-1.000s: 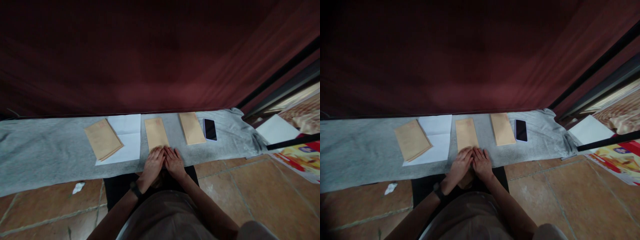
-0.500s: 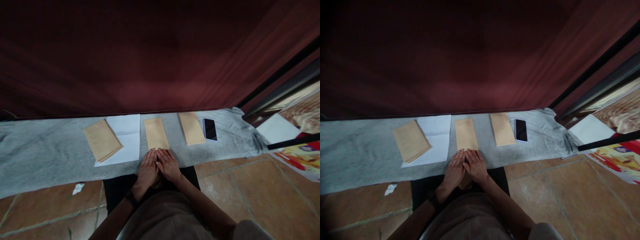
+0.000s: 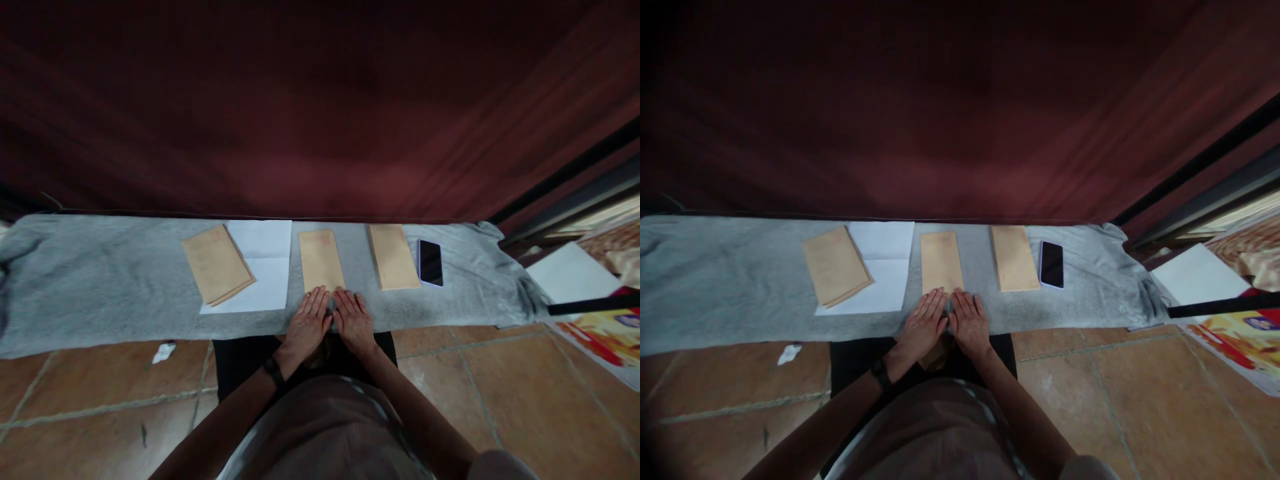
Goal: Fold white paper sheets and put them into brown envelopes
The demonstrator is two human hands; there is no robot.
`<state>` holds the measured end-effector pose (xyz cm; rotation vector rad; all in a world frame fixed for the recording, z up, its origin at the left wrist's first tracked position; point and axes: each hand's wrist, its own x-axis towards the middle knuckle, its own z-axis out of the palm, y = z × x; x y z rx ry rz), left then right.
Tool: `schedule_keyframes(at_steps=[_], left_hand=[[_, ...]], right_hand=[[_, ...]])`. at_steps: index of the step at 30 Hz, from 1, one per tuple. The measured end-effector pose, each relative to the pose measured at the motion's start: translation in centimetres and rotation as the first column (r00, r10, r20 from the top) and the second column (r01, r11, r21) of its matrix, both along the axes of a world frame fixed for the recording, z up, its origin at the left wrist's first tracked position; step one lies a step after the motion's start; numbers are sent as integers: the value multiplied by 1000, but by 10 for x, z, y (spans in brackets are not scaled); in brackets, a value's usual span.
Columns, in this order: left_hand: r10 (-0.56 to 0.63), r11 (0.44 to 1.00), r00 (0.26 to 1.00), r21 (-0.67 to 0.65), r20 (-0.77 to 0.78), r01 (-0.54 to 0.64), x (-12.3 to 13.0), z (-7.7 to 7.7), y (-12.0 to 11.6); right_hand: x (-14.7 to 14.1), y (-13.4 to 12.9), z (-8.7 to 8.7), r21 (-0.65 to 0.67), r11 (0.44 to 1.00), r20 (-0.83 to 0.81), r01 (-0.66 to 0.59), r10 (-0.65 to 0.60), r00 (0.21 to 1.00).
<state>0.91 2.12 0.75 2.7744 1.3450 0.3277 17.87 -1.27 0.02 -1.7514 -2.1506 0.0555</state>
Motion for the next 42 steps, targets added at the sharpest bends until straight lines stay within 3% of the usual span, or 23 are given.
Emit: schedule_keyframes(at_steps=[7, 18, 35, 42], left_hand=[[-92, 995, 995, -29, -25, 91, -10, -4, 5], [-82, 997, 996, -14, -35, 81, -9, -8, 2], [-86, 996, 996, -22, -7, 85, -10, -4, 5], [-79, 997, 997, -6, 8, 80, -11, -6, 5]], right_hand=[[0, -2, -4, -1, 1000, 17, -19, 19, 1000], [2, -4, -9, 25, 1000, 38, -15, 14, 999], [31, 0, 6, -51, 993, 109, -106, 111, 988], [25, 2, 9, -38, 978, 88, -205, 208, 974]])
